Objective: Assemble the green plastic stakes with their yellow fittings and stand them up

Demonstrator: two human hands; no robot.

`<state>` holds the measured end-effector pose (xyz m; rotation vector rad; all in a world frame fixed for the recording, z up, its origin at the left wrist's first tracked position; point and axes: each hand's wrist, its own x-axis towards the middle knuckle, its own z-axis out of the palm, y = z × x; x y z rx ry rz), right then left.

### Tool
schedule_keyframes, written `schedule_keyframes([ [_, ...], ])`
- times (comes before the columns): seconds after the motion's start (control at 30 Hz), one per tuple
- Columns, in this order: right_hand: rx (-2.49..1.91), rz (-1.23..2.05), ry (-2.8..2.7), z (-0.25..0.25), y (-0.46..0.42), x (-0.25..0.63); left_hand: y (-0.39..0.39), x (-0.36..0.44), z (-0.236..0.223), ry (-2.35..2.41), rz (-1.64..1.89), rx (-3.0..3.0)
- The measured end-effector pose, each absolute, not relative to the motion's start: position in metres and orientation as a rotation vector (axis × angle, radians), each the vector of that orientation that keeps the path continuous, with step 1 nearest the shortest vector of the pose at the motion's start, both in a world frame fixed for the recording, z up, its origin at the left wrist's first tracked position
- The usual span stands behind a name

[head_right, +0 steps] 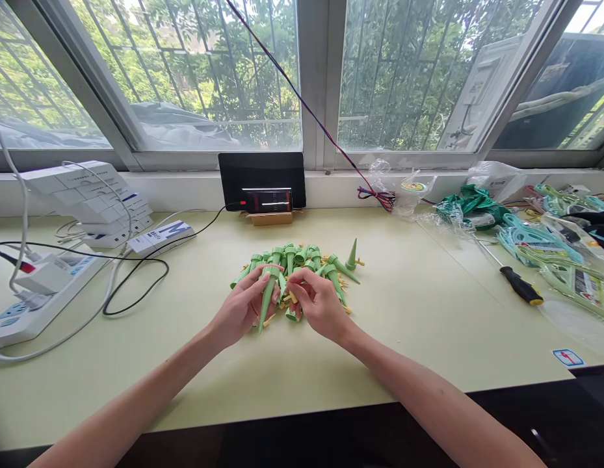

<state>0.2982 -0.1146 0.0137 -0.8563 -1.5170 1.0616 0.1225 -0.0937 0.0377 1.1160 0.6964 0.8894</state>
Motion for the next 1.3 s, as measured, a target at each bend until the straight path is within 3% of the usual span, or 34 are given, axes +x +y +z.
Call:
schedule_keyframes([
  [0.83,-0.68,0.98,-1.511,0.0155,-0.1133,0.301,-0.0903,0.1187,0.0382,0.667,0.86,1.068],
  [1.3,-0.9,0.879,-1.508,0.0151,-0.116,0.3011,-0.0927,0.1227,0.0342,0.716,0.893,1.15],
])
